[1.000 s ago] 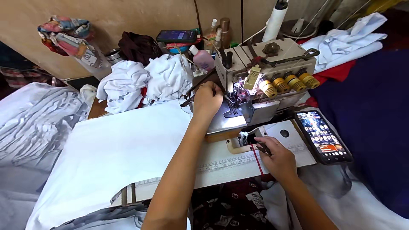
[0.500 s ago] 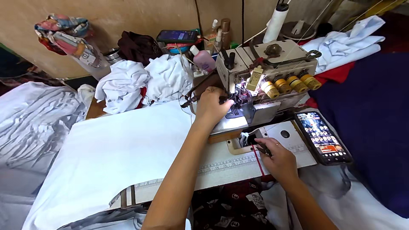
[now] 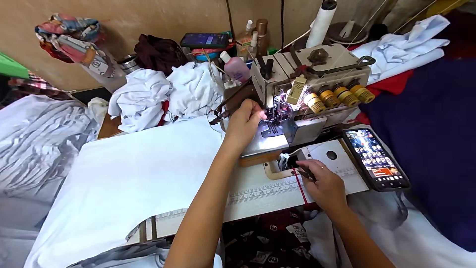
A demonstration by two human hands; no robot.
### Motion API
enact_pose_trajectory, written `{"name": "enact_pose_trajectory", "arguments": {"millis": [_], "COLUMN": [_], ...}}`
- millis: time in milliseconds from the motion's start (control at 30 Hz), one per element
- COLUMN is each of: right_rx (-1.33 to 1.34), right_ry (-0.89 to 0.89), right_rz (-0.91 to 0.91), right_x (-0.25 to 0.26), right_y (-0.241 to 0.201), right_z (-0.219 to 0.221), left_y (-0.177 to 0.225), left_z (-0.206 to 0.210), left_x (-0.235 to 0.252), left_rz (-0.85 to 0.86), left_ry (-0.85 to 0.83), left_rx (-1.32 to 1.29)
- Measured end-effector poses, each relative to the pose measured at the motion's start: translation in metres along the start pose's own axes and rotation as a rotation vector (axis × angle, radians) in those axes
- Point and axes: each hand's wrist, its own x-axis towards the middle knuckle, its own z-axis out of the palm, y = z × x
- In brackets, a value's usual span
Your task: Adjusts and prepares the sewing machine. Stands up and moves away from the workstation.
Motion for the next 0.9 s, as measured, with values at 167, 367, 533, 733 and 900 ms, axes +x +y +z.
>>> {"name": "enact_pose_trajectory", "arguments": {"millis": [167, 367, 533, 733, 900], "right_rx": [-0.003, -0.005, 0.014, 0.146, 0.225], "right_ry": [0.004, 0.0, 0.005, 0.031, 0.012], "right_rz": [-0.008, 0.007, 0.009, -0.053, -0.206], "right_x": [0.0, 0.001, 0.0, -0.002, 0.02], "right_y": [0.001, 0.0, 0.001, 0.007, -0.031], "right_z": [0.0, 0.0, 0.001, 0.0, -0.01], "left_y": [-0.001, -0.012, -0.025, -0.041, -0.036], "left_z": [0.004, -0.015, -0.046, -0.056, -0.062], "left_x": [-0.001, 0.002, -0.032, -0.067, -0.079], "left_rz": [-0.004, -0.054, -0.063, -0.111, -0.087], "left_ry": [0.149, 0.235, 0.373, 0.54, 0.573], "left_rx": [0.04, -0.267, -0.336, -0.526, -0.555]}}
